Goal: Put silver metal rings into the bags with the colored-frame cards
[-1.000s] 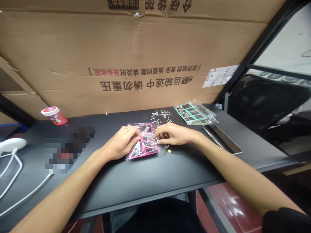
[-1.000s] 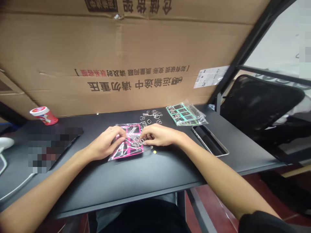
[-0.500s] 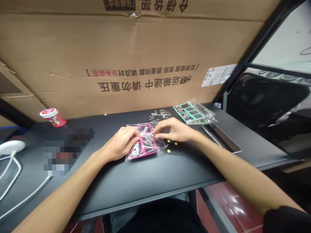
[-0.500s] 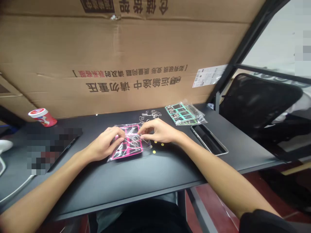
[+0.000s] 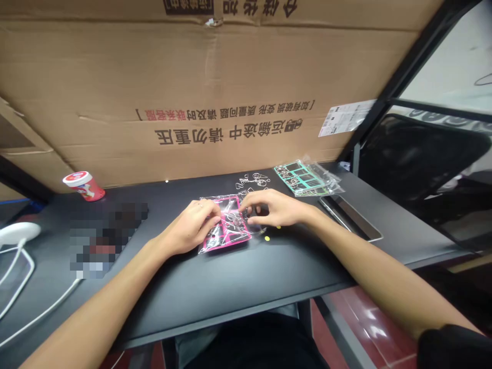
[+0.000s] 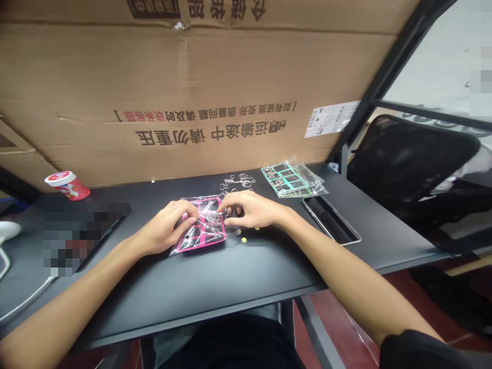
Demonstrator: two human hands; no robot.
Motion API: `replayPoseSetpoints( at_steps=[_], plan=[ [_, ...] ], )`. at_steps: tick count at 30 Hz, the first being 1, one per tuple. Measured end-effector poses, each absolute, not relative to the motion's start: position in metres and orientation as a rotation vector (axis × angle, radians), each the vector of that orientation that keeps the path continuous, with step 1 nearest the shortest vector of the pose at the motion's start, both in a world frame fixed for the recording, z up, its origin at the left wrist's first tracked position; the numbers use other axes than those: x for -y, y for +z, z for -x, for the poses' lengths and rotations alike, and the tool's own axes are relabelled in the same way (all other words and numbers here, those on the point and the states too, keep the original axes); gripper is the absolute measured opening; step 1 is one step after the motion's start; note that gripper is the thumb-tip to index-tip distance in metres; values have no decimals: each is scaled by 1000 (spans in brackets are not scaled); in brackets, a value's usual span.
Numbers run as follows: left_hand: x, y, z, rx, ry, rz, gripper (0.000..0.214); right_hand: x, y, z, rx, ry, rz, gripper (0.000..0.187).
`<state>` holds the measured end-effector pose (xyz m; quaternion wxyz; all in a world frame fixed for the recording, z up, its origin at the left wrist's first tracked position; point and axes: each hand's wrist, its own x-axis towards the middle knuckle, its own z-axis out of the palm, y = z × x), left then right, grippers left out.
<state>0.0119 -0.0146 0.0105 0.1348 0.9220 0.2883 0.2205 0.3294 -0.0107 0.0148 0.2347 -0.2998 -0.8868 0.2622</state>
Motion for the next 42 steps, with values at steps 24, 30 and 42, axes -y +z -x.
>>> replayPoseSetpoints(
  at_steps=[24, 30, 42],
  plan=[
    [12, 7, -10, -815, 625, -2663, 15, 9, 16, -323, 2051, 866, 834, 21],
    [12, 8, -11, -812, 637, -2665, 16, 6, 12, -321, 1660, 1236, 904, 40],
    [12, 7, -10, -815, 619, -2651, 15, 3, 12, -328, 1625, 1400, 1044, 40]
  ],
)
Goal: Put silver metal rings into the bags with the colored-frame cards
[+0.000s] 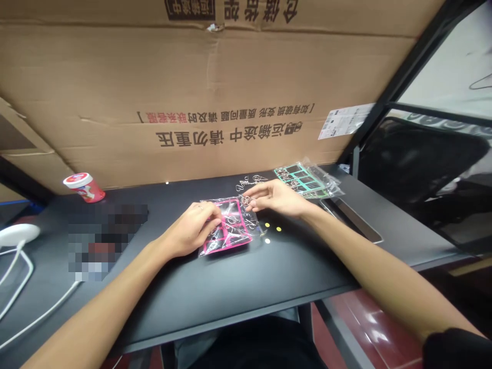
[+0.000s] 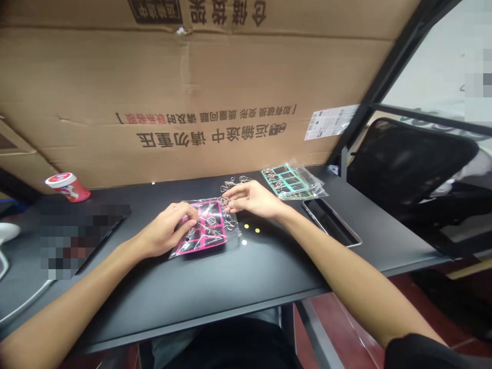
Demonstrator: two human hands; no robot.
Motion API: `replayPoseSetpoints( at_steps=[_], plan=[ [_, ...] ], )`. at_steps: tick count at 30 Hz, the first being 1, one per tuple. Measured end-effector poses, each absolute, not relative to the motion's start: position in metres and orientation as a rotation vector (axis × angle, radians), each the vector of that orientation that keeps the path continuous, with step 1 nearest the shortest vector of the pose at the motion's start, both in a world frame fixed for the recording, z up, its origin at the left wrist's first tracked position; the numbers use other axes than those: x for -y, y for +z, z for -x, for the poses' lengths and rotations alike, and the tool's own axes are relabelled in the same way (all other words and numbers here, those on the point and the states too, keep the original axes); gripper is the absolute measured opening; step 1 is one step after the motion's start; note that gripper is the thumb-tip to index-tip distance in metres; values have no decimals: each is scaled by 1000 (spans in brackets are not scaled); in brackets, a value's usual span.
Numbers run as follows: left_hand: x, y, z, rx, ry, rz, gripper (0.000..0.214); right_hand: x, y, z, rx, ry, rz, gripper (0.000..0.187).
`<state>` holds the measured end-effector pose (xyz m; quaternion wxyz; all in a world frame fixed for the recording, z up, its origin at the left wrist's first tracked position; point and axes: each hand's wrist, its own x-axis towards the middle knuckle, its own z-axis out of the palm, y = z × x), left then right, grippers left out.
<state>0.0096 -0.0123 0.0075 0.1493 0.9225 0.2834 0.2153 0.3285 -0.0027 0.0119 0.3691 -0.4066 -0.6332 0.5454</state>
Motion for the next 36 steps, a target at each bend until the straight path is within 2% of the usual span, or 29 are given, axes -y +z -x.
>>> replayPoseSetpoints(
  at_steps=[10, 18, 22, 27, 33, 36],
  plan=[
    [14, 8, -9, -807, 612, -2647, 14, 6, 10, -323, 1828, 1079, 1051, 28],
    [13, 9, -10, -807, 617, -2638, 14, 9, 13, -330, 2101, 1123, 924, 32],
    [13, 9, -10, -814, 613, -2644, 15, 10, 18, -333, 2461, 802, 992, 30],
    [13, 9, -11, -820, 610, -2643, 15, 12, 20, -328, 2609, 744, 997, 12],
    [13, 9, -10, -832, 602, -2640, 15, 10, 13, -331, 2592, 761, 1081, 25],
    [13, 8, -10, -835, 609, -2642, 15, 7, 11, -334, 2599, 661, 1079, 25]
  ],
)
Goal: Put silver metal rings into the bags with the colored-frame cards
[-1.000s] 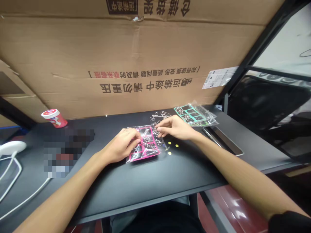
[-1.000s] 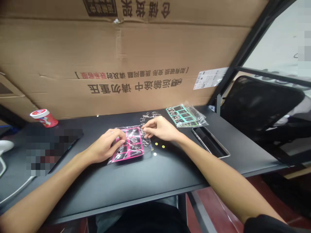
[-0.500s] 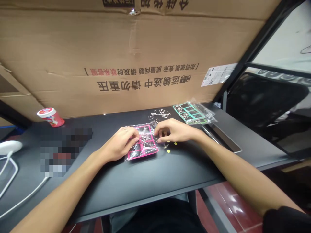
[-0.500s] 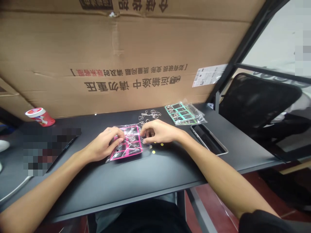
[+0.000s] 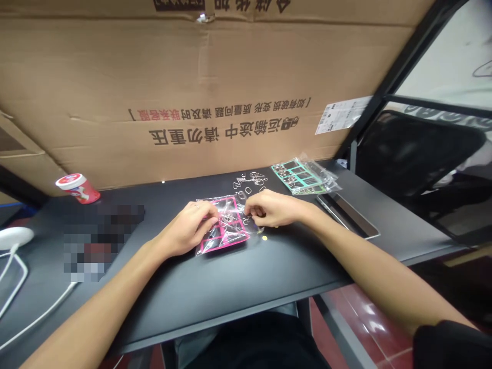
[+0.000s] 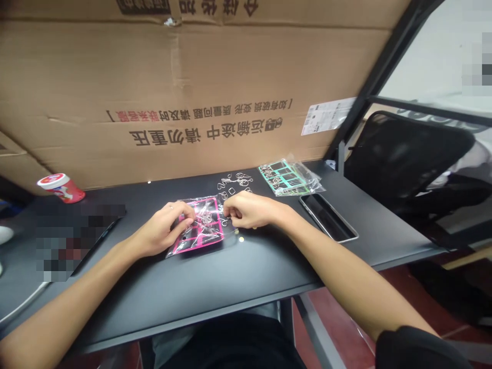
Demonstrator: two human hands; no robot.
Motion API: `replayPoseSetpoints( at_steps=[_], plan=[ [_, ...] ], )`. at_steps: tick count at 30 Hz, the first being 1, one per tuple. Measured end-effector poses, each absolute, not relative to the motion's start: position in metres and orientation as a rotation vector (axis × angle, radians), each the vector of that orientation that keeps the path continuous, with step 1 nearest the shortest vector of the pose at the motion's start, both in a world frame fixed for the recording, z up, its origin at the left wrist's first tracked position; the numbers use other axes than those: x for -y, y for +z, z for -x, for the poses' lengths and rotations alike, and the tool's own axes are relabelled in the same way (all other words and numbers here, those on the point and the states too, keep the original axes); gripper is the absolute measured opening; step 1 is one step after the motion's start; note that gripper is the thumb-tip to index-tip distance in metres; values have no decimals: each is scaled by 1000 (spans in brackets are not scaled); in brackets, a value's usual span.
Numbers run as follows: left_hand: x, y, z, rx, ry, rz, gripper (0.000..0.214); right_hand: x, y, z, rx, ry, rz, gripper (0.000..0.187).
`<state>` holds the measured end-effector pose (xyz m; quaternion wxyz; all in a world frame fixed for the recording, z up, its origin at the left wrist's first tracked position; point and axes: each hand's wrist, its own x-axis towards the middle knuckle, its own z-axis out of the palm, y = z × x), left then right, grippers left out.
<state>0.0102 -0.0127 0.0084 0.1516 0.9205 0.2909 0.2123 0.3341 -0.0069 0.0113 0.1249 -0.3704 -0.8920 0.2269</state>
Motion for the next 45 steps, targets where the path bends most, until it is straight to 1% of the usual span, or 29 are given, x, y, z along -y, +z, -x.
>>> replayPoseSetpoints(
  at_steps=[1, 4, 5, 11, 13, 16, 17, 19, 22, 24, 25, 28, 29, 33, 35, 38, 40, 41, 43, 45],
  plan=[
    [13, 8, -10, -839, 609, -2642, 15, 6, 12, -335, 2604, 617, 1058, 22],
    [13, 8, -10, -842, 601, -2643, 16, 6, 14, -335, 2649, 565, 995, 4],
    [13, 8, -10, -842, 594, -2643, 17, 6, 15, -335, 2671, 567, 992, 3],
    [12, 9, -10, -830, 573, -2667, 20, 5, 14, -337, 2699, 483, 1096, 11],
    [12, 10, -10, -815, 574, -2676, 19, 1, 13, -341, 2619, 383, 1156, 11],
    [12, 11, -9, -800, 576, -2683, 18, -3, 15, -347, 2396, 140, 1255, 1],
    [13, 11, -9, -796, 578, -2685, 17, -3, 16, -348, 2343, 96, 1255, 2],
    [13, 11, -9, -788, 580, -2691, 17, 0, 18, -345, 2345, 151, 1158, 8],
    [13, 11, -9, -776, 572, -2701, 17, 7, 19, -335, 2510, 445, 921, 19],
    [14, 12, -10, -778, 560, -2705, 17, 11, 18, -328, 2604, 568, 858, 25],
    [14, 11, -10, -781, 556, -2706, 18, 12, 17, -325, 2632, 594, 860, 24],
    [13, 11, -10, -785, 558, -2706, 18, 14, 14, -322, 2648, 656, 904, 14],
    [13, 11, -10, -783, 562, -2704, 18, 14, 14, -323, 2636, 686, 922, 14],
    [13, 11, -10, -781, 566, -2704, 18, 13, 17, -330, 2560, 810, 997, 22],
    [13, 11, -10, -781, 565, -2706, 18, 9, 18, -336, 2470, 791, 1056, 21],
    [14, 12, -11, -777, 563, -2708, 18, 2, 18, -344, 2278, 466, 1153, 15],
    [14, 13, -11, -779, 557, -2710, 17, -1, 16, -344, 2199, 277, 1139, 11],
    [14, 13, -11, -779, 554, -2713, 17, 0, 14, -341, 2204, 261, 1097, 11],
    [14, 12, -11, -775, 555, -2716, 18, 4, 11, -332, 2292, 355, 970, 13],
    [14, 12, -11, -774, 557, -2719, 18, 11, 6, -319, 2422, 472, 842, 22]
  ],
)
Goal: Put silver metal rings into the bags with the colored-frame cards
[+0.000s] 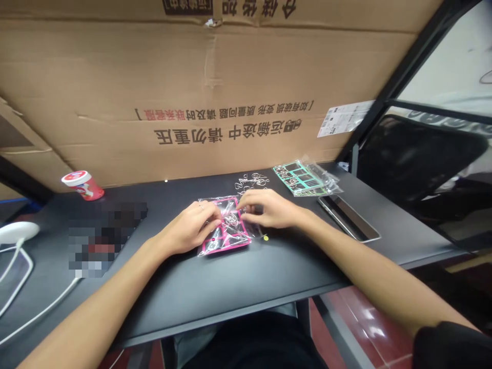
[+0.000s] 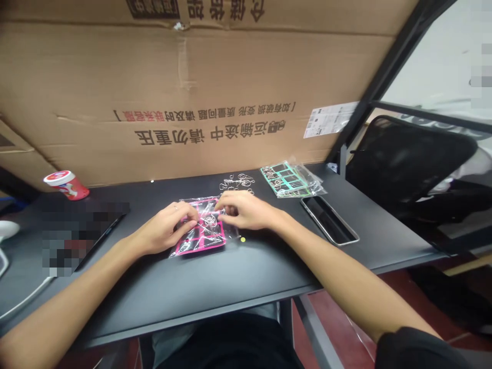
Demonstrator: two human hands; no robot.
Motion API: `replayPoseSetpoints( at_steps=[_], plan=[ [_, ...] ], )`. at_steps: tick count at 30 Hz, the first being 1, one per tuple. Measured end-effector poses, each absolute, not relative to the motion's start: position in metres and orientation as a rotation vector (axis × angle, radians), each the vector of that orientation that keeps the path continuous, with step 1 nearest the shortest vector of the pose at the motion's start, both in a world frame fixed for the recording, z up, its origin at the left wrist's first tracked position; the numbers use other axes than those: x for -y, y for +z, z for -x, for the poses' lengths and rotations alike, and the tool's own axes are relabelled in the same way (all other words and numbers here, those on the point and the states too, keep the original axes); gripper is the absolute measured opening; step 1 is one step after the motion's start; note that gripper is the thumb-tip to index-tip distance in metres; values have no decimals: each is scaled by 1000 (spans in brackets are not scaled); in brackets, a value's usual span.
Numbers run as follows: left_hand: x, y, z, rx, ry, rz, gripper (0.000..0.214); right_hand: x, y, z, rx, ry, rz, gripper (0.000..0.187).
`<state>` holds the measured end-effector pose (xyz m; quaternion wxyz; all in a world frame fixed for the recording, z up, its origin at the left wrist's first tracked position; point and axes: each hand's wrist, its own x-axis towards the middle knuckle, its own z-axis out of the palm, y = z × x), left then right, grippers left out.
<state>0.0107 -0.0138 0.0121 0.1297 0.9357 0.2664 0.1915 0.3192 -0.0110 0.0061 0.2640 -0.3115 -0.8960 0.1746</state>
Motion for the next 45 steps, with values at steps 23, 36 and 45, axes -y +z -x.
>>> replayPoseSetpoints(
  at_steps=[23, 36, 45],
  plan=[
    [13, 11, -11, -759, 539, -2738, 18, 6, 8, -328, 2102, 1001, 989, 19],
    [14, 13, -12, -756, 546, -2753, 17, 9, 15, -326, 1900, 1140, 915, 24],
    [13, 12, -11, -757, 548, -2763, 18, 11, 12, -324, 1811, 1165, 893, 25]
  ],
)
